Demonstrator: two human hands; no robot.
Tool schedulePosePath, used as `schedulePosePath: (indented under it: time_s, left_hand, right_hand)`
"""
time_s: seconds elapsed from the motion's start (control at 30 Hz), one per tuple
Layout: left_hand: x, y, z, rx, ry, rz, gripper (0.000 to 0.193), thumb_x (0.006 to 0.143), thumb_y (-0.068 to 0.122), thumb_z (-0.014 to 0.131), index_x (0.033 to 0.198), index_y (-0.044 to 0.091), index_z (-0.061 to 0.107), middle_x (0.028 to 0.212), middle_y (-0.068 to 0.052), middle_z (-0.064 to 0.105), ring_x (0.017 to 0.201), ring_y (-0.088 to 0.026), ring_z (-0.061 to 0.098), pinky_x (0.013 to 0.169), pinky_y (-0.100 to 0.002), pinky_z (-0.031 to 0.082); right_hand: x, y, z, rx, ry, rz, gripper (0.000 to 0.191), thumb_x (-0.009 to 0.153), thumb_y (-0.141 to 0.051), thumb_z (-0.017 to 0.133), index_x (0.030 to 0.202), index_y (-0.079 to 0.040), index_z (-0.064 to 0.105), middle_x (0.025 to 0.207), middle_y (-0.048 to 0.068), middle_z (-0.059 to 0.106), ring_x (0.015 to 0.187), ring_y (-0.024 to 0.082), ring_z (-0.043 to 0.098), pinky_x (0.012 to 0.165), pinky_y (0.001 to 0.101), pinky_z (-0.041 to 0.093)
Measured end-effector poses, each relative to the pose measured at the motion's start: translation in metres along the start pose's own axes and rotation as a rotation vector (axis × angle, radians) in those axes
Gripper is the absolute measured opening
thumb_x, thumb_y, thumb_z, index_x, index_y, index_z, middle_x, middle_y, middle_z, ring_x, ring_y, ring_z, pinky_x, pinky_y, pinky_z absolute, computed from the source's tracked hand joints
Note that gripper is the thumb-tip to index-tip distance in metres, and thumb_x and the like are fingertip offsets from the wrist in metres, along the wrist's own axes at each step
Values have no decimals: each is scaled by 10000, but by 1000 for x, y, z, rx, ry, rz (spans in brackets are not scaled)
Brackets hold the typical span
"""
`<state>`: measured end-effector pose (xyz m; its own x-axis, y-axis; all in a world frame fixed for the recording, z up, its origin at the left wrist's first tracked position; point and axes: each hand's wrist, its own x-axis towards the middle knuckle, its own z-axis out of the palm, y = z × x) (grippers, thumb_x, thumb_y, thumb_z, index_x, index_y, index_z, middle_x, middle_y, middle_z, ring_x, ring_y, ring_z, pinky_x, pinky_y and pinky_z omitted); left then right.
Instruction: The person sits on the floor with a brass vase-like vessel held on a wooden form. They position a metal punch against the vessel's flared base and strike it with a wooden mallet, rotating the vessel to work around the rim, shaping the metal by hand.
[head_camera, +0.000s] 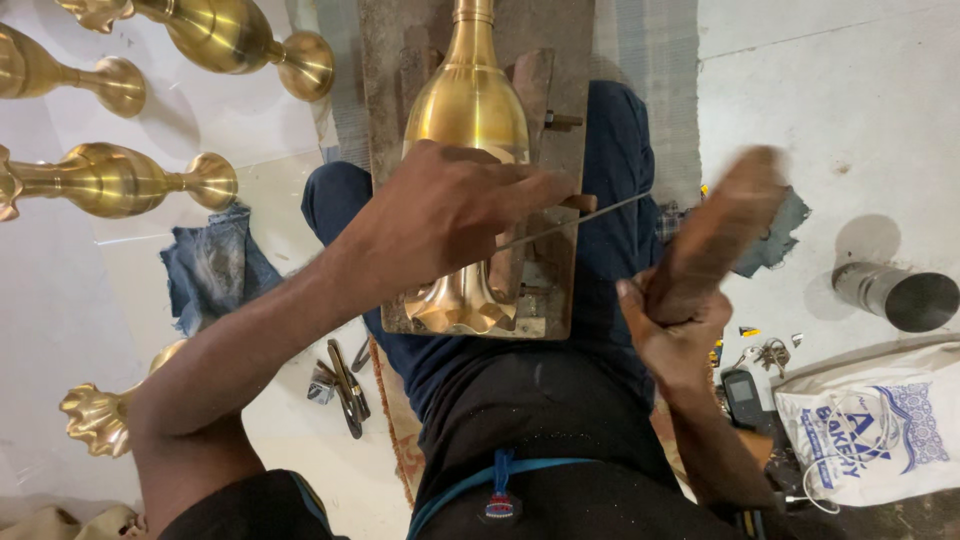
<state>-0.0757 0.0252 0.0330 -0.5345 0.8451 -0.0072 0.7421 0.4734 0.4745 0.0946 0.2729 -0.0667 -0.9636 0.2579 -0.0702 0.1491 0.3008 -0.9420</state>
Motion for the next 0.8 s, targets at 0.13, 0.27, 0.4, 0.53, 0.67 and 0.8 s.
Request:
schedulePosePath:
  time_s: [0.13,0.27,0.4,0.53,0.67,0.8]
  left_hand:
    - [10,-5,-14,-44,-4,62,514,888,-36,710,1363,140,624,883,-65,766,653,-165,686,563,-330,558]
    - [16,-8,-26,-55,60,63,694,744,-108,708,1383,154,649,945,-90,780,597,-169,666,504,-354,516]
    - [27,-9,-32,-57,-77,47,734,702,-111,733,1374,176,663,731,-91,734,542,-189,659,482,-382,506]
    - [34,-11,-37,32,-120,108,718,680,-18,820,1363,135,659,609,-141,658,528,-265,638,506,-428,510]
    - [38,-14,-37,14,-113,161,708,665,-10,830,1340,124,662,668,-120,678,589,-255,675,548,-424,540]
    - [39,-13,-33,24,-106,188,670,675,6,824,1311,151,671,677,-89,687,609,-224,692,588,-402,583]
  right_hand:
    - [-16,12,11,79,-43,183,126,863,-25,757,960,-19,676,781,13,673,718,74,591,654,263,493]
    - [-22,18,15,121,3,182,150,847,-76,830,907,-29,702,841,29,704,766,103,644,715,272,521]
    - [-18,23,18,31,-100,329,216,804,-104,850,964,-38,720,830,43,729,751,109,670,700,284,534]
    - [-13,26,23,92,-152,241,241,786,-84,833,988,-35,709,859,42,738,780,106,683,718,281,546]
    - [-14,27,27,130,-104,227,225,795,-70,840,969,-34,702,837,37,721,760,108,674,701,285,539]
    - [-17,30,24,158,42,154,158,841,-48,841,916,-35,703,856,32,712,782,115,674,738,291,539]
